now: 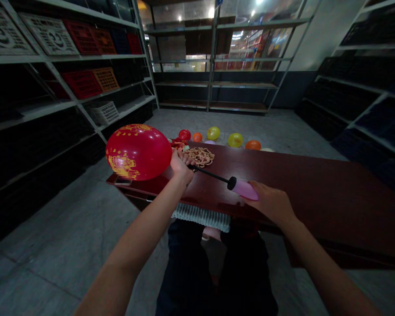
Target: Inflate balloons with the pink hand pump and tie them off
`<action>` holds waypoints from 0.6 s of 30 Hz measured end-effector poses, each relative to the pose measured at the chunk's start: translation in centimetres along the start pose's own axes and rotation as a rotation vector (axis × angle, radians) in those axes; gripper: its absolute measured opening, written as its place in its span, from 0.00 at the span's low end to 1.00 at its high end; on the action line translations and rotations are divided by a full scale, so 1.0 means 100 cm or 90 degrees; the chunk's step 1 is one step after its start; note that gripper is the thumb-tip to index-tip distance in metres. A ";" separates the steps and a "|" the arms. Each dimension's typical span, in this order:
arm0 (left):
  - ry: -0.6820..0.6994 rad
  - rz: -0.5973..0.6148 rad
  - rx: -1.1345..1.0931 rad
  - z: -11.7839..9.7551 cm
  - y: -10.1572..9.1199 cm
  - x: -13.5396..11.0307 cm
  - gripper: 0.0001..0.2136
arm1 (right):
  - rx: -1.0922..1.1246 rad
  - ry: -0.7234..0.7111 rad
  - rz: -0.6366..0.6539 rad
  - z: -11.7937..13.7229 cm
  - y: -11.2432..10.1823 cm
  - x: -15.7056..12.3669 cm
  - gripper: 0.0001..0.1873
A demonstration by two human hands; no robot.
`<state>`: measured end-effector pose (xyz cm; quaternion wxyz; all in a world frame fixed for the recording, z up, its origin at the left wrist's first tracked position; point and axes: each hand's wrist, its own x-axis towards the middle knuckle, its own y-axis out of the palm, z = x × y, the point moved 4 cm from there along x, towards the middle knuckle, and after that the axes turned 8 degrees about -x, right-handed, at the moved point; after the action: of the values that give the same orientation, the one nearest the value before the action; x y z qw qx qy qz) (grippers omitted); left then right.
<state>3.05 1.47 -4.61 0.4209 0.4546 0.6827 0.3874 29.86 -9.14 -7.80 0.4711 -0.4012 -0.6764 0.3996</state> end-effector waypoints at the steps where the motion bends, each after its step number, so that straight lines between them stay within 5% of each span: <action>1: 0.021 0.006 -0.002 0.000 0.004 -0.001 0.22 | 0.006 0.005 0.006 0.001 -0.001 0.002 0.25; 8: 0.029 0.062 0.001 0.023 0.032 -0.030 0.23 | 0.055 0.020 -0.005 0.021 -0.025 0.016 0.23; 13: -0.018 0.073 0.018 0.047 0.033 -0.055 0.24 | 0.033 0.035 -0.015 0.041 -0.049 0.024 0.23; 18: -0.050 0.058 0.018 0.046 0.029 -0.049 0.23 | 0.030 0.015 -0.045 0.046 -0.048 0.025 0.22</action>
<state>9.35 -1.70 -2.49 0.4232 0.5059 0.6495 0.3782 24.07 -9.34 -3.71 0.5021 -0.3702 -0.6750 0.3939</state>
